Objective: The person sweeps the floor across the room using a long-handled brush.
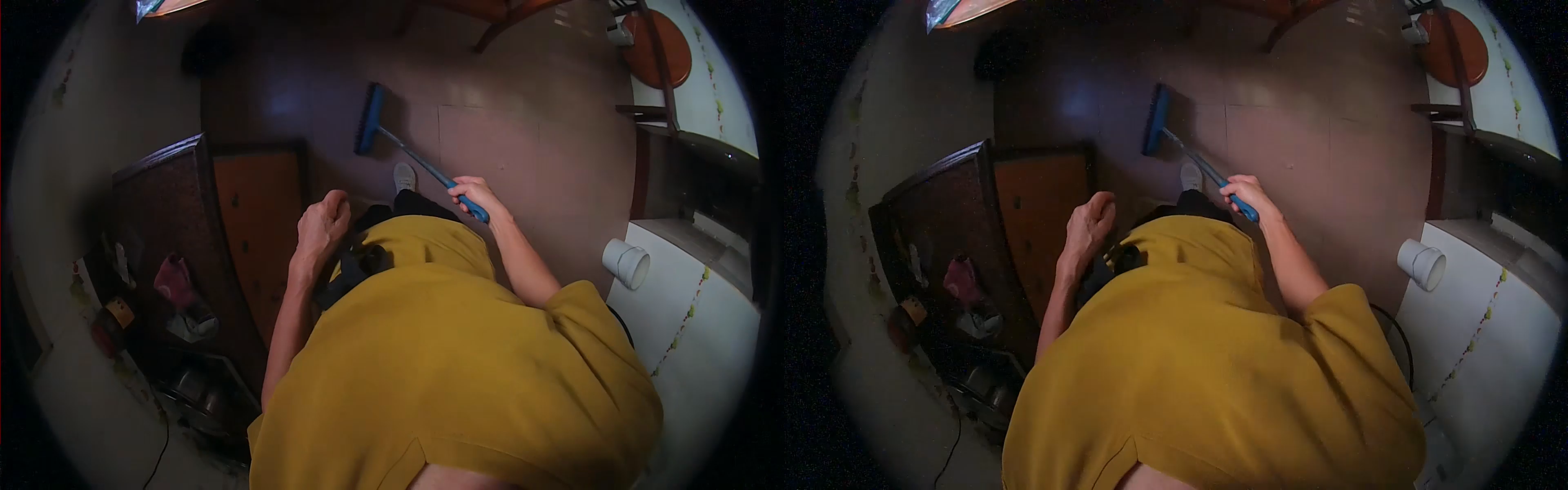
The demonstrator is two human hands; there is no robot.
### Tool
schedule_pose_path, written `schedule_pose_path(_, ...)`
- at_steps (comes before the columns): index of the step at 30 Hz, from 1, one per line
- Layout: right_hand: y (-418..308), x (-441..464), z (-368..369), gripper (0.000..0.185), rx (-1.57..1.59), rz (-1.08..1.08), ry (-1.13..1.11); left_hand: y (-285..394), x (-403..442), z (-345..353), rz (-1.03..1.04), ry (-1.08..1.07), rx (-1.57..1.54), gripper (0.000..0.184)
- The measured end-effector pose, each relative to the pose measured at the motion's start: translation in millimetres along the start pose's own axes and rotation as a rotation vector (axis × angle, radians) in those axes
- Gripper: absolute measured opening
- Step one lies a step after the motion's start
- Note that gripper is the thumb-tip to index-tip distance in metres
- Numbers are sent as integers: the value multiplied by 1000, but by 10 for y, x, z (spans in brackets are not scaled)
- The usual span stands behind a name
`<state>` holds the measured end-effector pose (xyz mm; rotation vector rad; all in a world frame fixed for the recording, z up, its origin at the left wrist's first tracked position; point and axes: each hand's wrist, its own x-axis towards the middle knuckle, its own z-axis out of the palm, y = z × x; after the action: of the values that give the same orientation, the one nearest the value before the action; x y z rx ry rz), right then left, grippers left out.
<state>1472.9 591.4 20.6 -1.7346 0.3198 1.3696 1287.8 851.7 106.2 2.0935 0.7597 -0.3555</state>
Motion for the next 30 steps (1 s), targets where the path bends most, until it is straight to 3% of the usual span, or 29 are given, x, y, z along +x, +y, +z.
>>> schedule_pose_path(5,295,-134,-734,12,206,132,147,-273,-57,-41,-36,83,-4,25)
schedule_pose_path(8,266,-235,-949,13,158,165,231,-397,-110,-63,-48,106,-6,26)
schedule_pose_path(11,93,-173,-913,10,-329,91,291,-451,-141,-163,-52,158,-30,26)
schedule_pose_path(12,49,-169,-826,10,-336,79,287,-456,-155,-194,-68,168,-47,26)
schedule_pose_path(14,43,-210,-609,17,-729,63,456,-461,-183,-260,-67,235,-59,26)
schedule_pose_path(15,-39,-369,-472,24,-1049,-47,526,-474,-200,-289,-66,289,-68,25)
schedule_pose_path(19,-311,-544,-252,30,-1198,-14,452,-577,-207,-387,-56,443,-135,22)
schedule_pose_path(25,-791,-287,149,35,-1152,-259,402,-556,-42,-759,5,644,-185,19)
schedule_pose_path(30,-1340,494,577,33,-1058,-428,188,-517,324,-1199,108,821,-148,18)
